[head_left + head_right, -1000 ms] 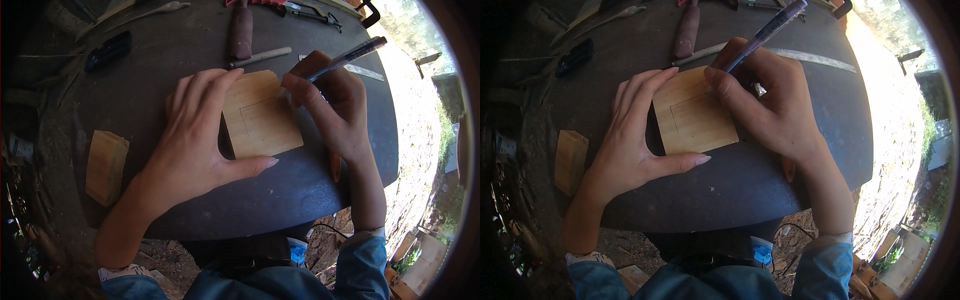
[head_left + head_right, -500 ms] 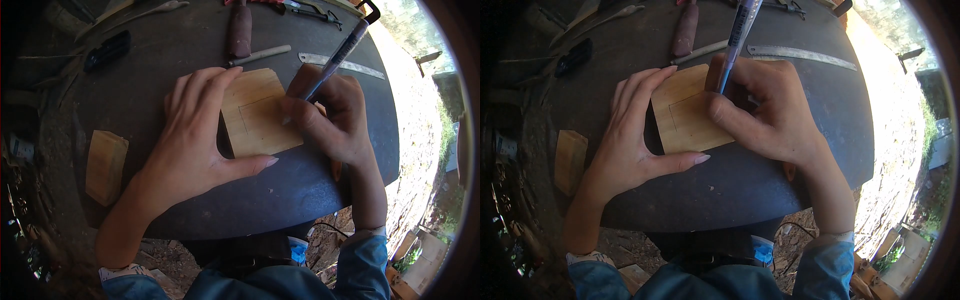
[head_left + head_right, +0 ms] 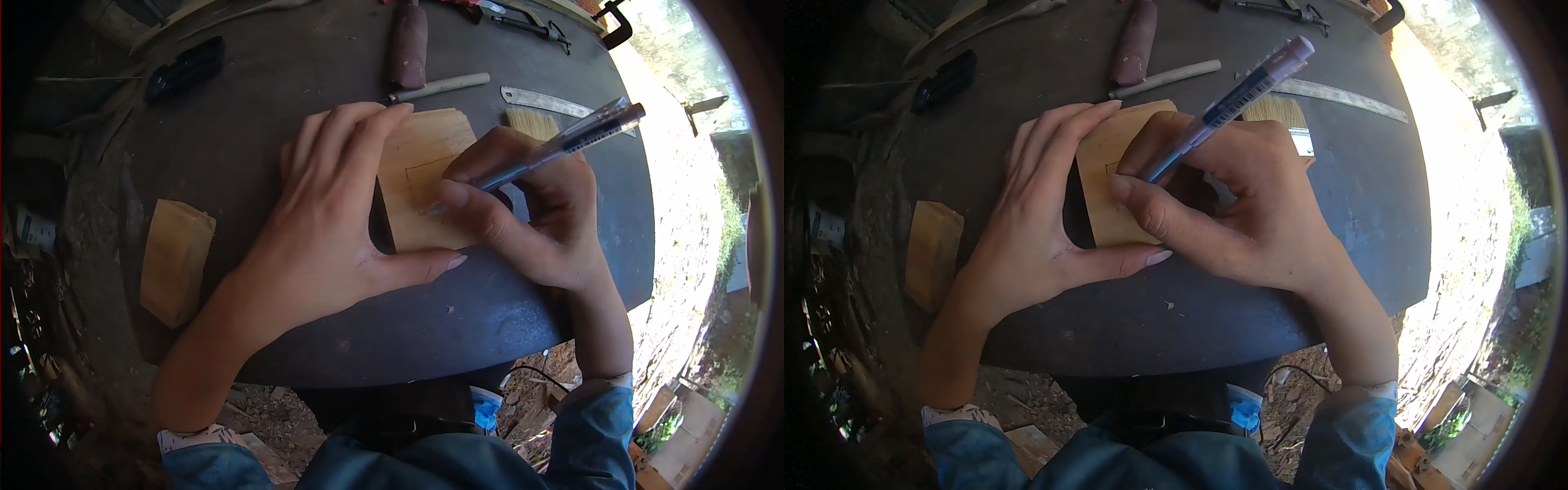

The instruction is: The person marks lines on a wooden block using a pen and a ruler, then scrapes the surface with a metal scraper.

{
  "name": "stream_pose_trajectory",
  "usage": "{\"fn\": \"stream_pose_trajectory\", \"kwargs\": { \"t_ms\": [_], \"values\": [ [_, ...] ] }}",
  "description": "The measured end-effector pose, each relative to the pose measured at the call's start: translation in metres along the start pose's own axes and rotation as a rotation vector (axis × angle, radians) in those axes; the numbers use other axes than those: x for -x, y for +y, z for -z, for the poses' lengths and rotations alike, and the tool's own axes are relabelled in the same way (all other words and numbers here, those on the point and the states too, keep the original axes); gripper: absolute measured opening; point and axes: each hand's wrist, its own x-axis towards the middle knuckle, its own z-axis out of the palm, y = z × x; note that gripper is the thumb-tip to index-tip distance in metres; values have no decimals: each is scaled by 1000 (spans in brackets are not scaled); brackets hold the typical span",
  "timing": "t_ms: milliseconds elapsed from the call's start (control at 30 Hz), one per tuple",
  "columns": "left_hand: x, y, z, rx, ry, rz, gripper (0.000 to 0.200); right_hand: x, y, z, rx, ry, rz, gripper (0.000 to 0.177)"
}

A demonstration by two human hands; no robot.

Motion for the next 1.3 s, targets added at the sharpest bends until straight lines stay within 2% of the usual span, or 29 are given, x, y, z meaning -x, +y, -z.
{"fn": "stream_pose_trajectory", "kwargs": {
  "t_ms": [1000, 1300],
  "values": [
    [1, -1, -1, 1, 9, -3, 113, 0, 1, -3, -21, -21, 24, 8],
    [0, 0, 0, -14, -1, -11, 115, -2, 5, 1, 31, -1, 107, 10]
  ]
}}
